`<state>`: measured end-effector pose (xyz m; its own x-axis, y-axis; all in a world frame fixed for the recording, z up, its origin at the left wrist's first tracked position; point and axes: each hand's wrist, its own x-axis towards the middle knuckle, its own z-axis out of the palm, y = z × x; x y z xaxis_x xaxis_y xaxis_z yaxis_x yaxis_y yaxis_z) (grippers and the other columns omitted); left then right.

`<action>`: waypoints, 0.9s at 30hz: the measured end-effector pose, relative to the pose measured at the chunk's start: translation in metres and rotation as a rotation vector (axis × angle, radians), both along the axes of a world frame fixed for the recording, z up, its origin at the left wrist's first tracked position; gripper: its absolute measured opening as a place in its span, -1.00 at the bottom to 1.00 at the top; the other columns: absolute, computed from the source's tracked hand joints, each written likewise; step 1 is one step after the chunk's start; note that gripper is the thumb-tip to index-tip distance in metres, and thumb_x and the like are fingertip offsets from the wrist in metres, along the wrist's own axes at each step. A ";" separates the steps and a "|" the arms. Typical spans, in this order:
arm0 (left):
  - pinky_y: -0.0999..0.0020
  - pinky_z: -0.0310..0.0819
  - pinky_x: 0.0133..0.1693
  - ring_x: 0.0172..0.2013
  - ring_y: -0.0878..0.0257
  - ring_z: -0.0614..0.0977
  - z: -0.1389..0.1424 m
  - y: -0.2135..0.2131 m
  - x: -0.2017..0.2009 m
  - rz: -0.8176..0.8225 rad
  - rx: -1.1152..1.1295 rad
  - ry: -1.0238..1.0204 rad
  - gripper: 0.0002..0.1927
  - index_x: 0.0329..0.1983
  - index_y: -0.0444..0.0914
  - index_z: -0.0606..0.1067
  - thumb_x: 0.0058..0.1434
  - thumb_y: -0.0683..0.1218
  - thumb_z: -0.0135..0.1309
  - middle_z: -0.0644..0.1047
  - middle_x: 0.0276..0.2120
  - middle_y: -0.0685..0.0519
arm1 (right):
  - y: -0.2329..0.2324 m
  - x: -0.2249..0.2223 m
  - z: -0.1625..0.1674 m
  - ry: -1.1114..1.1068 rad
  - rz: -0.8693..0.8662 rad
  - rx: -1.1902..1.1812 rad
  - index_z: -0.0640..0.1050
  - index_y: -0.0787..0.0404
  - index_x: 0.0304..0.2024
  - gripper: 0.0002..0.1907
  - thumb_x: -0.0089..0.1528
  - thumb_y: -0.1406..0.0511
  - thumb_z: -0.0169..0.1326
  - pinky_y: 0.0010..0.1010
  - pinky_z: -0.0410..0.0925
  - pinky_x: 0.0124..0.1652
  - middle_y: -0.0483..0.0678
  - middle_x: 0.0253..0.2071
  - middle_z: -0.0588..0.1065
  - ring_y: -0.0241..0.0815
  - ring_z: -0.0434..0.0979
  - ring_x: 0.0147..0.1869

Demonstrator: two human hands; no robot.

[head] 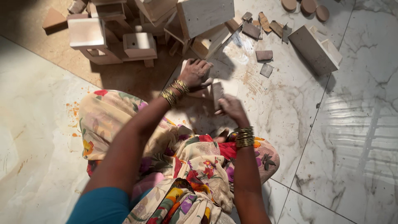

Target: The person sits on the floor and sands small wooden blocks and house-shaped wooden parts by hand, rubbing a sanding block over the surfaces of each piece and setting finished pieces aside with the other wooden parts.

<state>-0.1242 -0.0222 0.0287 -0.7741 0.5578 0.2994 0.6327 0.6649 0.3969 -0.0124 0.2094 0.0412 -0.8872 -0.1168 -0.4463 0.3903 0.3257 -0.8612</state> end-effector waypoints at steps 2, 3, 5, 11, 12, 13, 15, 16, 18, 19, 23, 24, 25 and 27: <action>-0.21 0.11 0.05 0.05 0.02 0.54 0.001 -0.016 -0.013 -0.290 -0.080 0.016 -0.34 0.21 -0.08 0.39 0.13 0.33 0.05 0.49 -0.01 0.01 | 0.017 0.003 0.013 0.261 -0.181 0.121 0.55 0.29 0.03 -0.76 0.37 0.31 0.01 -0.38 0.50 -0.49 0.07 -0.31 0.58 -0.17 0.62 -0.46; -0.21 0.07 0.12 0.06 0.04 0.55 0.002 -0.020 -0.018 -0.300 -0.113 0.074 -0.37 0.22 0.00 0.41 0.16 0.35 0.00 0.49 -0.02 0.04 | 0.022 0.003 0.019 0.301 -0.197 0.350 0.55 0.21 0.03 -0.79 0.37 0.32 0.01 -0.36 0.50 -0.41 0.03 -0.33 0.58 -0.17 0.64 -0.43; -0.20 -0.02 0.26 0.07 0.07 0.56 0.001 -0.025 -0.017 -0.307 -0.172 0.173 -0.42 0.24 0.15 0.44 0.21 0.39 -0.11 0.50 -0.04 0.11 | 0.028 0.005 0.030 0.433 -0.148 0.701 0.58 0.09 0.02 -0.79 0.36 0.36 0.01 -0.27 0.47 -0.32 0.02 -0.33 0.52 -0.09 0.61 -0.35; -0.32 -0.15 0.34 0.10 0.18 0.55 0.003 -0.011 -0.009 -0.007 -0.069 -0.146 -0.35 0.16 0.24 0.51 0.34 0.55 -0.43 0.51 0.11 0.18 | 0.007 -0.034 0.029 0.654 0.269 0.932 0.64 -0.07 -0.12 -0.59 0.21 0.51 -0.05 -0.13 0.41 -0.17 0.03 -0.19 0.34 0.06 0.45 -0.05; -0.21 -0.05 0.29 0.07 0.17 0.55 0.004 -0.011 -0.010 -0.013 -0.106 -0.165 -0.33 0.18 0.22 0.50 0.32 0.56 -0.41 0.51 0.10 0.16 | 0.001 -0.045 0.021 0.637 0.303 0.893 0.64 -0.06 -0.11 -0.65 0.27 0.48 -0.04 -0.13 0.41 -0.17 0.02 -0.20 0.34 0.05 0.45 -0.05; -0.09 0.06 0.23 0.04 0.16 0.55 0.005 -0.012 -0.010 -0.014 -0.142 -0.183 -0.31 0.20 0.21 0.49 0.30 0.57 -0.39 0.51 0.08 0.13 | -0.004 -0.056 0.013 0.624 0.339 0.853 0.63 -0.06 -0.11 -0.71 0.33 0.44 -0.02 -0.12 0.40 -0.18 0.02 -0.20 0.34 0.04 0.45 -0.05; 0.06 0.19 0.15 -0.01 0.17 0.56 0.007 -0.018 -0.010 0.017 -0.148 -0.181 -0.28 0.22 0.14 0.49 0.27 0.57 -0.34 0.52 0.05 0.11 | -0.015 -0.080 -0.010 0.519 0.475 0.816 0.58 0.04 -0.07 -0.67 0.21 0.50 -0.02 -0.13 0.40 -0.16 0.03 -0.19 0.33 0.05 0.44 -0.08; 0.10 0.21 0.13 -0.02 0.19 0.57 0.007 -0.020 -0.009 0.043 -0.113 -0.163 -0.27 0.21 0.08 0.50 0.27 0.56 -0.31 0.53 0.03 0.11 | -0.018 -0.088 -0.021 0.457 0.540 0.796 0.55 0.09 -0.05 -0.63 0.15 0.52 -0.02 -0.14 0.39 -0.15 0.03 -0.18 0.33 0.06 0.43 -0.10; 0.14 0.24 0.09 -0.04 0.21 0.58 0.007 -0.024 -0.006 0.062 -0.061 -0.130 -0.26 0.18 0.01 0.52 0.26 0.55 -0.25 0.54 0.00 0.11 | -0.017 -0.100 -0.040 0.366 0.523 0.853 0.51 0.17 -0.06 -0.69 0.17 0.51 0.00 -0.09 0.37 -0.12 0.03 -0.17 0.35 0.09 0.42 -0.04; 0.14 0.24 0.08 -0.04 0.21 0.58 0.007 -0.025 -0.005 0.060 -0.041 -0.107 -0.26 0.16 -0.01 0.53 0.26 0.55 -0.22 0.54 -0.01 0.10 | -0.015 -0.105 -0.047 0.324 0.509 0.887 0.49 0.21 -0.07 -0.72 0.18 0.50 0.01 -0.06 0.36 -0.11 0.02 -0.17 0.36 0.11 0.42 -0.01; 0.14 0.24 0.09 -0.02 0.24 0.58 0.006 -0.028 -0.004 0.050 0.013 -0.100 -0.27 0.10 -0.03 0.54 0.21 0.55 -0.13 0.55 -0.02 0.11 | -0.010 -0.105 -0.052 0.242 0.474 0.631 0.56 0.22 0.02 -0.53 0.09 0.59 -0.04 -0.23 0.42 0.06 0.06 -0.07 0.50 -0.01 0.53 0.05; 0.13 0.24 0.11 -0.02 0.24 0.58 0.005 -0.029 -0.004 0.057 0.020 -0.094 -0.29 0.09 -0.03 0.55 0.21 0.53 -0.11 0.55 -0.02 0.12 | -0.012 -0.102 -0.050 0.229 0.439 0.522 0.55 0.23 0.06 -0.46 0.06 0.62 -0.08 -0.28 0.42 0.10 0.04 -0.04 0.55 -0.07 0.56 0.08; 0.12 0.24 0.12 -0.01 0.23 0.58 0.005 -0.030 -0.004 0.062 0.027 -0.089 -0.31 0.08 -0.03 0.56 0.21 0.51 -0.10 0.55 -0.03 0.12 | -0.015 -0.098 -0.047 0.212 0.403 0.413 0.54 0.24 0.11 -0.40 0.04 0.65 -0.12 -0.32 0.43 0.14 0.03 0.00 0.60 -0.13 0.59 0.12; 0.11 0.24 0.12 -0.01 0.23 0.58 0.004 -0.032 -0.004 0.065 0.047 -0.084 -0.33 0.06 -0.04 0.57 0.21 0.50 -0.08 0.56 -0.04 0.12 | -0.025 -0.089 -0.042 0.122 0.298 0.261 0.54 0.28 0.11 -0.39 0.05 0.68 -0.14 -0.37 0.46 0.15 0.02 0.03 0.60 -0.17 0.60 0.13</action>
<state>-0.1279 -0.0539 0.0329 -0.8315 0.4928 0.2564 0.5521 0.6826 0.4788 -0.1018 0.1840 -0.0006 -0.8798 -0.2736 -0.3886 0.1457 0.6230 -0.7685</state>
